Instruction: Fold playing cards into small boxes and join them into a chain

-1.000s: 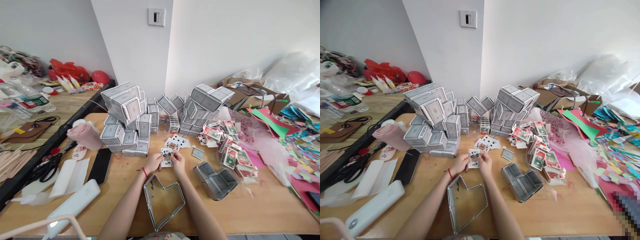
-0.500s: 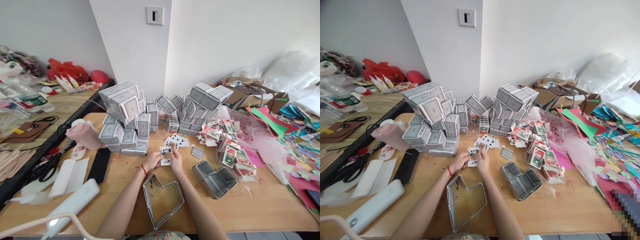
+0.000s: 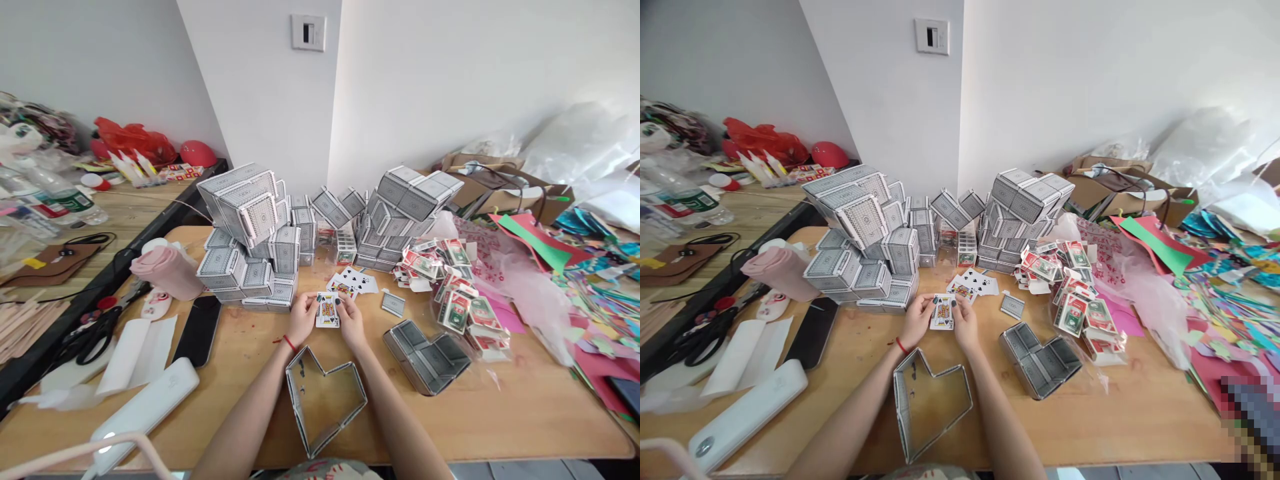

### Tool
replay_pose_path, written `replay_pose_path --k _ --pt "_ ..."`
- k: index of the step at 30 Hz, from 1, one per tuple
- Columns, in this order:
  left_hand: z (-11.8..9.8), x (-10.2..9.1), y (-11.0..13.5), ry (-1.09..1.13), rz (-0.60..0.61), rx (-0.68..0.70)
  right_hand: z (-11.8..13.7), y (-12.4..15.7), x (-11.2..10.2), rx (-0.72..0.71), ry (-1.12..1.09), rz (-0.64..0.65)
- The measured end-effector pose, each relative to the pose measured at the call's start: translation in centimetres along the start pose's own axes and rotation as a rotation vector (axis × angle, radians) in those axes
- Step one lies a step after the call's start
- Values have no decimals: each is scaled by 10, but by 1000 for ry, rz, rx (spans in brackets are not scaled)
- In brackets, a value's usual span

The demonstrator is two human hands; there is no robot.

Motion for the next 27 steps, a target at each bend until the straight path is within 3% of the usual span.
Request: replay_pose_path --k 4,16,27 --pt "-2 -1 2 -27 -29 27 -2 2 -1 5 -61 -26" --pt "-3 -1 5 -219 17 66 2 4 -10 -36 40 -129" --pt "-11 -3 7 -163 -14 55 6 5 -9 -33 70 -136"
Point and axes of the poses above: each hand's wrist, its own y-axis away from the middle knuckle, its own x-axis out of the palm, z = x × y, the point moved 9 cm from there along -y, towards the middle knuckle
